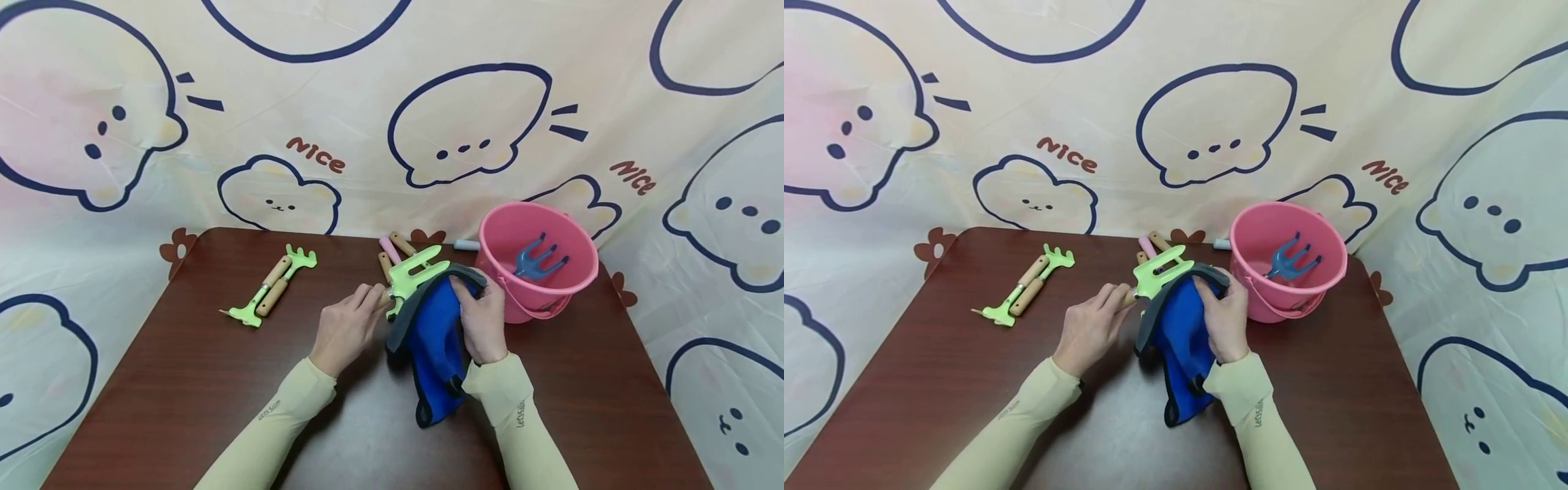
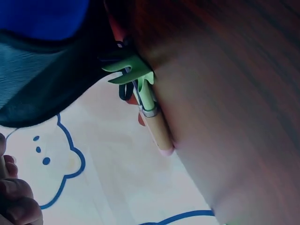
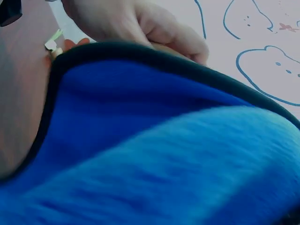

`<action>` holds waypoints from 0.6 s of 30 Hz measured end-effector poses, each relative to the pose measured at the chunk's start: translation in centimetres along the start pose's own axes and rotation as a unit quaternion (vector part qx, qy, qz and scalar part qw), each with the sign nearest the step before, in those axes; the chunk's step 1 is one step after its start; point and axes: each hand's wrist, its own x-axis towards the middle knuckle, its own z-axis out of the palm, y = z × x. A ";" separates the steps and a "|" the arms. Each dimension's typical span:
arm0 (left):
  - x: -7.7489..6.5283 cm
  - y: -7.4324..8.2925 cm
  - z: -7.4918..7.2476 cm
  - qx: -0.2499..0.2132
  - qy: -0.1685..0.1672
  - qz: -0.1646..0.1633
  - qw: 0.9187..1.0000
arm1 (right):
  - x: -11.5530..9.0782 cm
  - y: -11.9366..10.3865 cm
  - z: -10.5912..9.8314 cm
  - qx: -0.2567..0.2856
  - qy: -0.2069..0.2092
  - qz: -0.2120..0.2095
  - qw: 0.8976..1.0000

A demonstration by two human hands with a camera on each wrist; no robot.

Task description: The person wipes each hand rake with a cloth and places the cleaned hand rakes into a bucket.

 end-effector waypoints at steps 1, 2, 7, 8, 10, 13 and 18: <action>-0.1 -0.2 0.0 0.001 -0.003 -0.007 1.000 | 0.1 -0.1 -0.2 0.017 0.016 -0.005 1.000; -0.2 -0.5 -0.1 0.001 -0.005 -0.015 1.000 | 0.3 -0.2 -0.4 0.032 0.033 -0.008 0.999; -0.2 -1.1 -0.3 -0.033 -0.013 -0.082 0.996 | 0.3 -0.7 -1.0 0.066 0.063 -0.014 0.996; -0.1 -1.1 -0.4 -0.051 -0.014 -0.095 0.994 | 0.2 -0.7 -0.9 0.069 0.054 -0.011 0.996; 0.1 -0.7 -0.5 -0.090 -0.020 -0.119 0.989 | -0.1 -0.6 -0.4 0.076 0.035 -0.011 0.996; 0.4 0.2 -0.7 -0.152 -0.033 -0.148 0.977 | -0.3 -0.4 0.2 0.096 0.010 -0.003 0.995; 0.5 2.0 -0.8 -0.194 -0.045 -0.161 0.967 | -0.9 0.5 1.5 0.100 -0.017 0.028 0.994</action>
